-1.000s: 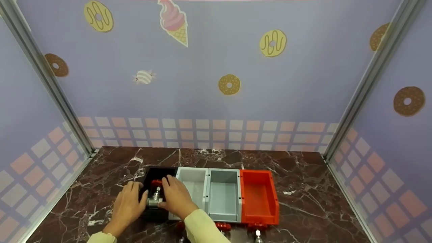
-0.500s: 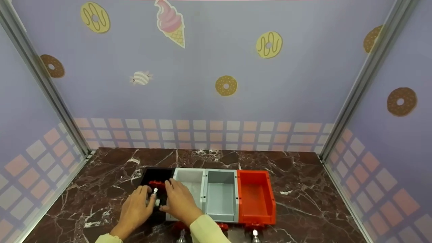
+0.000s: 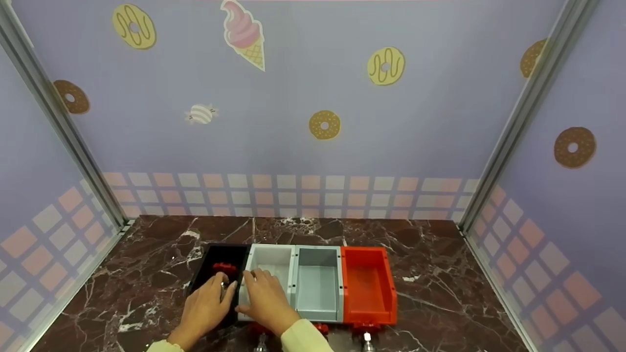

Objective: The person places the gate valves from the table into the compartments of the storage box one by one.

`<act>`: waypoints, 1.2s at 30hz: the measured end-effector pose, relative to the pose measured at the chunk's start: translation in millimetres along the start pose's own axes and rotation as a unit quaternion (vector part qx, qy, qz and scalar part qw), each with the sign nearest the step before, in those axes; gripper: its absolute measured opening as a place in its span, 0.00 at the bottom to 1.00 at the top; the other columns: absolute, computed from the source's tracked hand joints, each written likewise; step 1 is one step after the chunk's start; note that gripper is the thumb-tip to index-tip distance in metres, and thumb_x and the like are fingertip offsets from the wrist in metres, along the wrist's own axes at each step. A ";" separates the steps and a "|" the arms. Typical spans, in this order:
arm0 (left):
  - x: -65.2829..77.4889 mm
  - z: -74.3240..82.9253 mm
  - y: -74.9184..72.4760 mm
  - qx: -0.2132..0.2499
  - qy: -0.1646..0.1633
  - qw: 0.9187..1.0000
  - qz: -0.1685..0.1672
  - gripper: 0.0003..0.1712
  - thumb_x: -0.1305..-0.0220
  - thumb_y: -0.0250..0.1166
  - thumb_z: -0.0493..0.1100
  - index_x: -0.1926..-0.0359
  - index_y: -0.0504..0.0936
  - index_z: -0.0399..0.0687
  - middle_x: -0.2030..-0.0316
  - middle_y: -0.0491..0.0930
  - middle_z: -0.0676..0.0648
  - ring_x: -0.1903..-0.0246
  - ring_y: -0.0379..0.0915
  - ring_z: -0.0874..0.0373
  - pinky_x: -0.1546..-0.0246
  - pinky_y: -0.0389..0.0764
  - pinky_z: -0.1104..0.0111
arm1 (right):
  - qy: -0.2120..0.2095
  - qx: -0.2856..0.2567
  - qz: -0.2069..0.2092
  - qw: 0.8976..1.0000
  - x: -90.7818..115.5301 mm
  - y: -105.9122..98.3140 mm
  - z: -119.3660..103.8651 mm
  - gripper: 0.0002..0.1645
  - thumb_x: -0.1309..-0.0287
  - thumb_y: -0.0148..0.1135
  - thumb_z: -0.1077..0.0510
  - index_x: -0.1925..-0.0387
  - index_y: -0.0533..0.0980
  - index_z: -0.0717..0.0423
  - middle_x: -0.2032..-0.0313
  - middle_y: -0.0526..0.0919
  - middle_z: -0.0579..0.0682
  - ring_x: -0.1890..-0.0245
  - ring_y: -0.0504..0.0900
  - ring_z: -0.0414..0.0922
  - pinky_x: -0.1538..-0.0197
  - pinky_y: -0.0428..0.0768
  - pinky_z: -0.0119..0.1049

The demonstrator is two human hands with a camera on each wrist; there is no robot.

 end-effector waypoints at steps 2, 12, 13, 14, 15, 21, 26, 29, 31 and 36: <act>0.6 1.7 2.9 -0.003 0.000 1.000 -0.010 0.17 0.38 0.55 0.57 0.64 0.72 0.48 0.78 0.73 0.51 0.82 0.72 0.54 0.81 0.69 0.62 | 0.008 -0.006 -0.002 1.000 4.1 1.1 2.5 0.45 0.58 0.68 0.40 0.40 0.65 0.54 0.48 0.73 0.51 0.48 0.73 0.49 0.47 0.72 0.46; 1.9 9.2 9.2 -0.027 0.007 0.999 -0.021 0.20 0.41 0.57 0.59 0.65 0.71 0.47 0.81 0.73 0.48 0.87 0.68 0.53 0.88 0.63 0.61 | -0.013 -0.010 0.023 1.000 23.5 -1.8 -2.5 0.40 0.60 0.70 0.41 0.46 0.69 0.53 0.54 0.74 0.48 0.55 0.75 0.45 0.54 0.74 0.41; 1.7 10.2 9.8 -0.030 0.010 0.999 -0.021 0.20 0.41 0.57 0.60 0.66 0.71 0.47 0.82 0.72 0.48 0.87 0.68 0.53 0.88 0.63 0.61 | -0.010 -0.015 0.016 1.000 24.9 -1.0 -2.1 0.39 0.60 0.70 0.41 0.47 0.69 0.53 0.54 0.74 0.47 0.54 0.74 0.45 0.53 0.74 0.42; 1.5 10.9 10.3 -0.032 0.010 0.999 -0.022 0.20 0.42 0.57 0.60 0.66 0.70 0.47 0.82 0.72 0.48 0.87 0.67 0.53 0.88 0.63 0.61 | -0.005 -0.021 0.007 1.000 26.2 -0.1 -1.4 0.38 0.59 0.69 0.41 0.47 0.69 0.52 0.54 0.73 0.47 0.54 0.74 0.45 0.53 0.74 0.42; 1.5 11.7 10.8 -0.034 0.011 0.999 -0.023 0.21 0.42 0.56 0.61 0.66 0.70 0.48 0.83 0.72 0.48 0.88 0.67 0.53 0.88 0.63 0.61 | -0.002 -0.024 -0.001 1.000 27.6 1.0 -0.7 0.37 0.58 0.69 0.40 0.47 0.69 0.51 0.54 0.73 0.46 0.53 0.74 0.44 0.53 0.74 0.42; 1.5 14.0 14.7 -0.032 0.011 0.999 -0.031 0.23 0.42 0.55 0.63 0.67 0.69 0.48 0.85 0.70 0.49 0.88 0.66 0.53 0.87 0.63 0.61 | -0.008 -0.029 -0.008 1.000 37.1 2.1 -1.6 0.34 0.57 0.68 0.41 0.50 0.70 0.53 0.55 0.72 0.45 0.54 0.73 0.43 0.53 0.73 0.40; 1.1 14.9 19.4 -0.026 0.007 0.999 -0.048 0.24 0.42 0.55 0.64 0.66 0.69 0.47 0.84 0.70 0.50 0.88 0.66 0.54 0.87 0.62 0.62 | 0.000 -0.041 -0.036 0.999 44.8 7.6 0.6 0.36 0.57 0.68 0.40 0.48 0.69 0.53 0.54 0.72 0.45 0.53 0.73 0.42 0.52 0.72 0.42; 0.6 13.4 23.4 -0.027 0.000 0.998 -0.062 0.25 0.42 0.54 0.64 0.65 0.70 0.47 0.84 0.70 0.49 0.87 0.67 0.53 0.87 0.64 0.61 | 0.006 -0.041 -0.059 0.997 49.1 12.4 2.5 0.38 0.56 0.67 0.39 0.47 0.69 0.53 0.53 0.72 0.45 0.53 0.73 0.42 0.52 0.73 0.42; 0.3 12.5 25.6 -0.029 -0.006 0.997 -0.071 0.25 0.42 0.54 0.65 0.64 0.70 0.46 0.83 0.71 0.49 0.87 0.67 0.53 0.86 0.65 0.60 | 0.010 -0.041 -0.073 0.996 52.1 15.1 3.9 0.38 0.57 0.67 0.39 0.46 0.69 0.52 0.52 0.72 0.45 0.53 0.73 0.42 0.53 0.73 0.42; -0.1 12.5 28.3 -0.033 -0.012 0.996 -0.079 0.26 0.42 0.53 0.65 0.64 0.70 0.46 0.83 0.72 0.48 0.85 0.69 0.51 0.85 0.66 0.59 | 0.019 -0.042 -0.095 0.994 59.4 21.2 6.9 0.39 0.58 0.68 0.39 0.46 0.70 0.52 0.51 0.73 0.47 0.53 0.74 0.44 0.53 0.74 0.44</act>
Point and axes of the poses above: each hand's wrist, its own x-axis away from the middle knuckle, its own y-axis out of the palm, z = x × y, the point moved 10 cm from there along -x, towards the middle knuckle
